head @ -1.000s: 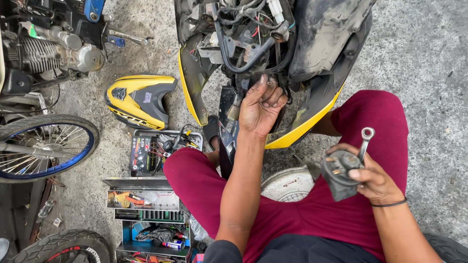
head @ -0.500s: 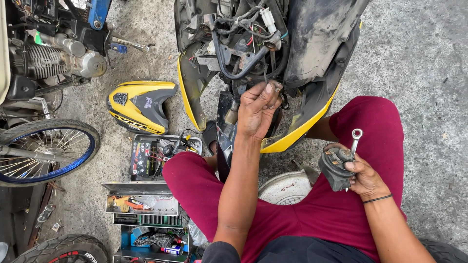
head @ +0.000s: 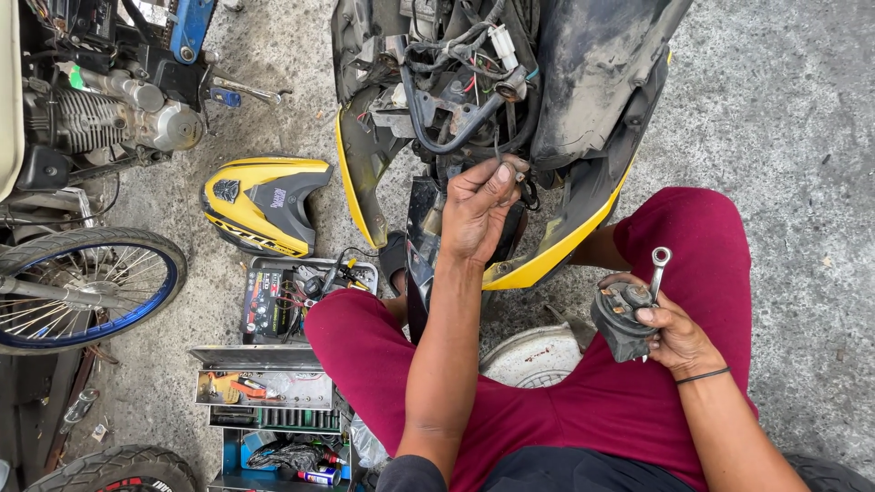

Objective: The person uses a wrench and a screwdriver to detach wires and loosen a mounting bolt to remove a horn from a motorcycle frame, then handles a new horn unit.

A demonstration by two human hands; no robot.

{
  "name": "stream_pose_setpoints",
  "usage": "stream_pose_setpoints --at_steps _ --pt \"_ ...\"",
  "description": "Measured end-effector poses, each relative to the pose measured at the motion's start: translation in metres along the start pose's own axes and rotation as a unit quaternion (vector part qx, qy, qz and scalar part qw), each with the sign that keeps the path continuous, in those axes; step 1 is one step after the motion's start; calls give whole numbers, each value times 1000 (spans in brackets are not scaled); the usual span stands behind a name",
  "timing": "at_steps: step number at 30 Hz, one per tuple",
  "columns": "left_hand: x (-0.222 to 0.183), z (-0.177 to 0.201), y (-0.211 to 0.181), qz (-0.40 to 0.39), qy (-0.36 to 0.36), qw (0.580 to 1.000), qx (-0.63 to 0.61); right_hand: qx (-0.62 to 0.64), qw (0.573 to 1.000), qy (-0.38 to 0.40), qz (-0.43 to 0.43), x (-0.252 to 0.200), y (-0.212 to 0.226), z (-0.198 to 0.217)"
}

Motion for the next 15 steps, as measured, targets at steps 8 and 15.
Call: stream_pose_setpoints --at_steps 8,15 --pt "-1 -1 -3 0 -14 999 36 -29 1000 5 2 -2 -2 0" --pt "-95 -61 -49 77 -145 868 469 -180 982 12 47 -7 -4 -24"
Point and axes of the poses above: each hand's wrist, its own x-axis towards the middle knuckle, its own z-axis out of the back of the hand, y = z × x, the point moved 4 cm from there along x, towards the middle knuckle, and after that the axes turned 11 degrees about z, right-handed, at the moved point
